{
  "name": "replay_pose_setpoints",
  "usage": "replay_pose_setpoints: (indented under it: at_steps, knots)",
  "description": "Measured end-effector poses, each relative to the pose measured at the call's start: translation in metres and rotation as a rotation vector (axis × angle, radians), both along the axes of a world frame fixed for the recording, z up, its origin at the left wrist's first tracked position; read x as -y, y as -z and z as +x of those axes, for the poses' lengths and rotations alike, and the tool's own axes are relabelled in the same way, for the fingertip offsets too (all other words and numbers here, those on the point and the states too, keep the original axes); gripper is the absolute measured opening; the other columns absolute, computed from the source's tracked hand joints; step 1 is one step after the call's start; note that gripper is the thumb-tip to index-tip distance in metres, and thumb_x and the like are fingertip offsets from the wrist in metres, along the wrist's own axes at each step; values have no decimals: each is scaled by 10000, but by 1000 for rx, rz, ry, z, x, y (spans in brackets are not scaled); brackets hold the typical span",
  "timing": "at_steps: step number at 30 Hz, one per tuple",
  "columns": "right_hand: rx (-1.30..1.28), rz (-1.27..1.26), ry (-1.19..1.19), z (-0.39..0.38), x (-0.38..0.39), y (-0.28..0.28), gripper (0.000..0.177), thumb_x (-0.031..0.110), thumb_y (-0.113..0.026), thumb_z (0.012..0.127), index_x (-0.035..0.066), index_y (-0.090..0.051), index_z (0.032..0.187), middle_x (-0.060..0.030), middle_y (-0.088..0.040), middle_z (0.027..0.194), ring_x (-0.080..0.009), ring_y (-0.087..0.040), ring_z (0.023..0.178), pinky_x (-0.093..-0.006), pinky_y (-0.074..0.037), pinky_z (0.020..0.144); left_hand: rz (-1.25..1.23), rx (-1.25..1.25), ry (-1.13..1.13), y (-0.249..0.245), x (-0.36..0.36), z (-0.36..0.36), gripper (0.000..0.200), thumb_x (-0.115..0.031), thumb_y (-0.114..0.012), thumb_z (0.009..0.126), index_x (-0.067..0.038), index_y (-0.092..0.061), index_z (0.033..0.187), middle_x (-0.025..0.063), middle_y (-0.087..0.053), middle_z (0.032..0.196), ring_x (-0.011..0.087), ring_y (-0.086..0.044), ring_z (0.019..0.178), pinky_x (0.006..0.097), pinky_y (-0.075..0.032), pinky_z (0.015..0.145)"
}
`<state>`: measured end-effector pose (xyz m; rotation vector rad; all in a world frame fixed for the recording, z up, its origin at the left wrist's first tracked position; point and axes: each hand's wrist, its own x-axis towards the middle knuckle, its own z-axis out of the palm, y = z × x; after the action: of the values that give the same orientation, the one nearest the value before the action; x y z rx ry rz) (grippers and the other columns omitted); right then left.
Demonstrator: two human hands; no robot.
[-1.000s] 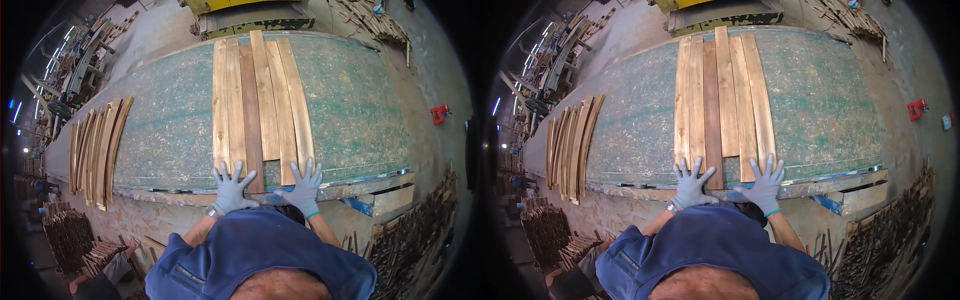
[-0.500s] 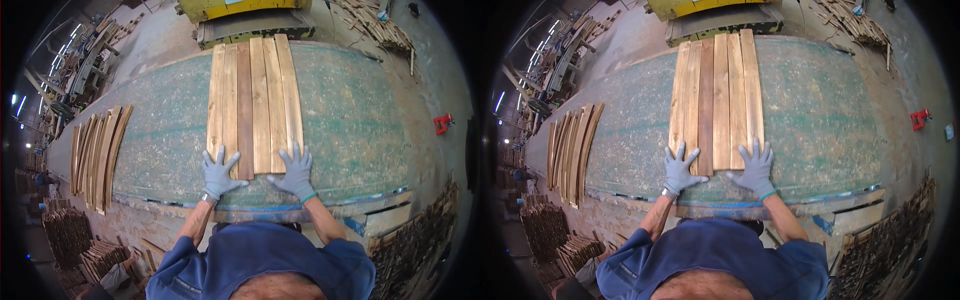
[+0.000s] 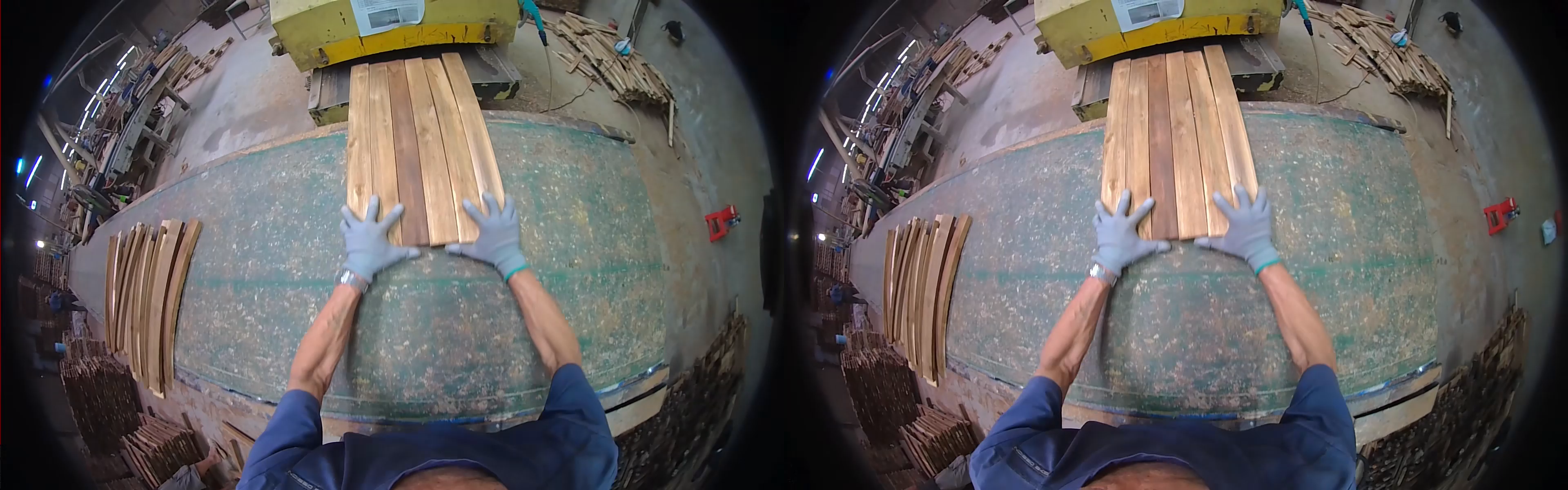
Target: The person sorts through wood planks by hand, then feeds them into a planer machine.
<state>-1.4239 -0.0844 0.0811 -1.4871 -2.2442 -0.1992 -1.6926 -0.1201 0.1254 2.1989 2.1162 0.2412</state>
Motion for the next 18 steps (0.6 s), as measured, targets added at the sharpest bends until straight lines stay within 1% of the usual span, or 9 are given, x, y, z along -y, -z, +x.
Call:
replay_pose_setpoints:
  at_steps: [2, 5, 8, 9, 12, 15, 17, 18]
  knots:
    - [73, -37, 12, -4, -54, -6, 986, 830, -710, 490, 256, -617, 1287, -193, -484, 1364, -492, -408, 1177, -588, -385, 973, 15, 0, -19, -1, -50, -1, 968, -729, -783, 521, -399, -522, 1393, 112, -362, 1550, 614, -172, 1355, 627, -211, 1126]
    - [73, -39, -35, -7, -132, -3, 977, 837, -688, 519, 245, -620, 1293, -196, -512, 1334, -437, -439, 1160, -518, -396, 989, 37, 9, -42, 4, -120, -9, 974, -736, -770, 536, -398, -504, 1410, 103, -345, 1563, 594, -171, 1373, 608, -185, 1150]
    - [88, -15, -2, -22, -188, -4, 937, 823, -678, 560, 240, -625, 1291, -185, -490, 1367, -396, -446, 1155, -473, -392, 1003, 58, 19, -34, 9, -179, -23, 989, -764, -744, 545, -392, -487, 1425, 102, -336, 1568, 593, -165, 1381, 618, -163, 1157]
    - [101, -20, 9, -28, -204, -5, 927, 816, -678, 571, 243, -618, 1298, -178, -485, 1373, -393, -443, 1160, -471, -388, 1006, 66, 23, -27, 10, -195, -27, 995, -776, -733, 548, -390, -481, 1430, 102, -334, 1569, 595, -162, 1382, 624, -158, 1157]
    - [159, -28, 61, -42, -244, -12, 902, 793, -678, 606, 254, -590, 1324, -157, -472, 1387, -381, -435, 1172, -471, -387, 1003, 122, -23, -79, 13, -226, -29, 962, -798, -712, 559, -368, -528, 1400, 110, -361, 1550, 522, -269, 1353, 556, -220, 1158]
    - [197, -48, 53, -47, -273, -11, 889, 771, -677, 637, 268, -547, 1359, -145, -473, 1387, -373, -437, 1173, -480, -407, 980, 160, -15, -67, 17, -247, -34, 961, -817, -694, 563, -366, -534, 1396, 120, -379, 1536, 492, -334, 1300, 541, -264, 1131]
    - [186, -23, 40, -47, -288, -2, 868, 763, -666, 660, 253, -549, 1353, -144, -472, 1388, -372, -453, 1161, -477, -418, 974, 175, -24, -78, 18, -257, -36, 979, -845, -673, 547, -369, -538, 1392, 116, -391, 1527, 461, -370, 1261, 529, -299, 1107]
    - [165, 2, 19, -46, -294, 2, 852, 749, -663, 679, 243, -546, 1354, -148, -470, 1393, -375, -466, 1150, -471, -419, 979, 157, -25, -79, 20, -264, -38, 1001, -861, -658, 538, -373, -525, 1402, 113, -392, 1526, 469, -359, 1274, 541, -298, 1101]
